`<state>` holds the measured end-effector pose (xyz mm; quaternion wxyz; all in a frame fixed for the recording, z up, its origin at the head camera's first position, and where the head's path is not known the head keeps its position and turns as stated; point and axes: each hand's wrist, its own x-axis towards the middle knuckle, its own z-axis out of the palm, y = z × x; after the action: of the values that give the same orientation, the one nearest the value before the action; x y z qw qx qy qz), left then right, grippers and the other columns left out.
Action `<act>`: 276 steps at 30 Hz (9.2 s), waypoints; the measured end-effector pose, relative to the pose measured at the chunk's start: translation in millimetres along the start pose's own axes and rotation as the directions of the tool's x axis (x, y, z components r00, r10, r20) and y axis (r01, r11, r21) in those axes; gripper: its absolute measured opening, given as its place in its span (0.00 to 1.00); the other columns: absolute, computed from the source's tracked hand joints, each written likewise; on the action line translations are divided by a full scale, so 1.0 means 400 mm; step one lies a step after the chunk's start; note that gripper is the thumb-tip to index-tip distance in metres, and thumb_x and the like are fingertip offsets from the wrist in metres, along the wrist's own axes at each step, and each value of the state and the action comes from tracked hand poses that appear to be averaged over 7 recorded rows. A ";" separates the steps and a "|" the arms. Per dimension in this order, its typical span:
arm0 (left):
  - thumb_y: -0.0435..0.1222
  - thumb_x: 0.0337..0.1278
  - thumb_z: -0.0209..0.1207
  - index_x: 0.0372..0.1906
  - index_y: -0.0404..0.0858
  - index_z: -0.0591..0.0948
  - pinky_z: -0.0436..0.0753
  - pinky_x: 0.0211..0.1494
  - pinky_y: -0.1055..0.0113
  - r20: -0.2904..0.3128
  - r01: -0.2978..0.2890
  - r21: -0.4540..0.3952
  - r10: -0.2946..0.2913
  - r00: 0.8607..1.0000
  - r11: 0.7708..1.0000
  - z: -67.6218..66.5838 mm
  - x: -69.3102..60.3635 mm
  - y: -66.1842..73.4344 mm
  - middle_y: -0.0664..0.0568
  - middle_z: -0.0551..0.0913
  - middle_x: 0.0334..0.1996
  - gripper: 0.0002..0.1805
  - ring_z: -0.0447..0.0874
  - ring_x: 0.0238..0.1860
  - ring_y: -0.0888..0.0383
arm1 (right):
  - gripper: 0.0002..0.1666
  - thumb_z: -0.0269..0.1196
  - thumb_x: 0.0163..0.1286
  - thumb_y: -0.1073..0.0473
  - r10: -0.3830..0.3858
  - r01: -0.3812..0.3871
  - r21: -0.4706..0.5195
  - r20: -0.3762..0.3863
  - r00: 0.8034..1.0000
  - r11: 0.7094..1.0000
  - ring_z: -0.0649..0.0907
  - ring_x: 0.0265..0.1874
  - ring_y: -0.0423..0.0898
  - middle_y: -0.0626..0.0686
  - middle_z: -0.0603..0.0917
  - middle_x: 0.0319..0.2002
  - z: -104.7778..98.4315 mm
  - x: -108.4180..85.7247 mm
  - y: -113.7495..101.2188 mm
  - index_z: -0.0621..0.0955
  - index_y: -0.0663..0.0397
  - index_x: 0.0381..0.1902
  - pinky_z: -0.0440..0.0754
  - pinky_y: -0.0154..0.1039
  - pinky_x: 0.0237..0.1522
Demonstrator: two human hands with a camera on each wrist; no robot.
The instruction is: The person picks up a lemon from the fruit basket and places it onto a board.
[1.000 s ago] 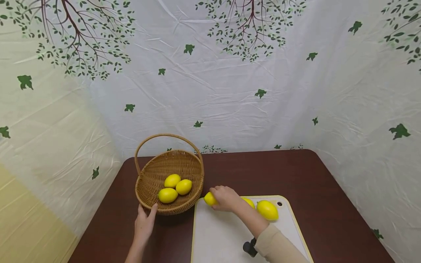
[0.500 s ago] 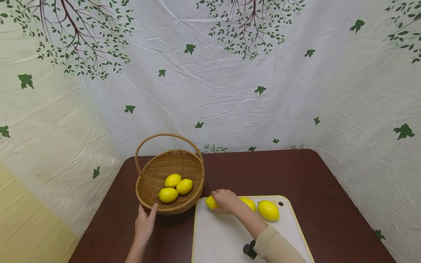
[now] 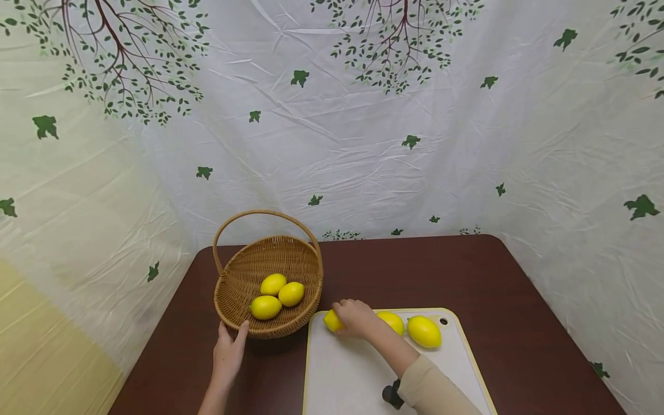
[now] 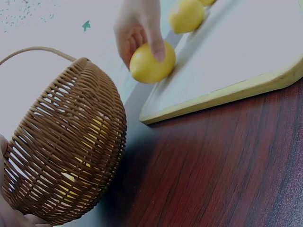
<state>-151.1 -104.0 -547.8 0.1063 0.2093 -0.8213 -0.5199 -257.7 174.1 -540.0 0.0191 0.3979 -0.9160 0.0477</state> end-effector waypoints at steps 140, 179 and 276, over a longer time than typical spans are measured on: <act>0.55 0.59 0.52 0.68 0.23 0.42 0.55 0.62 0.41 -0.196 -0.008 -0.061 -0.004 0.981 0.998 0.163 -0.021 0.019 0.26 0.49 0.66 0.51 0.49 0.65 0.32 | 0.24 0.70 0.53 0.52 -0.193 0.212 -0.143 0.133 0.972 0.967 0.78 0.40 0.49 0.54 0.79 0.41 -0.075 0.280 -0.009 0.79 0.56 0.46 0.76 0.42 0.43; 0.57 0.58 0.52 0.69 0.24 0.43 0.56 0.61 0.40 -0.190 -0.039 -0.052 0.028 0.981 0.998 0.156 -0.035 0.024 0.27 0.49 0.66 0.52 0.50 0.65 0.33 | 0.33 0.67 0.57 0.57 -0.101 0.116 -0.150 0.105 0.989 0.982 0.77 0.49 0.52 0.57 0.77 0.51 -0.005 0.335 -0.013 0.68 0.58 0.58 0.73 0.46 0.51; 0.59 0.58 0.50 0.68 0.23 0.39 0.54 0.62 0.39 -0.159 -0.008 -0.068 -0.003 0.987 0.998 0.154 -0.035 0.018 0.25 0.46 0.66 0.54 0.46 0.66 0.32 | 0.34 0.70 0.52 0.54 -0.219 0.235 0.054 -0.209 0.953 0.971 0.79 0.43 0.52 0.58 0.79 0.46 -0.161 0.156 0.036 0.73 0.64 0.54 0.77 0.42 0.45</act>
<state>-164.4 -45.1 -567.7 0.1790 0.2453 -0.7922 -0.5293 -311.2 145.2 -472.6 0.1018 0.4940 -0.8550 0.1210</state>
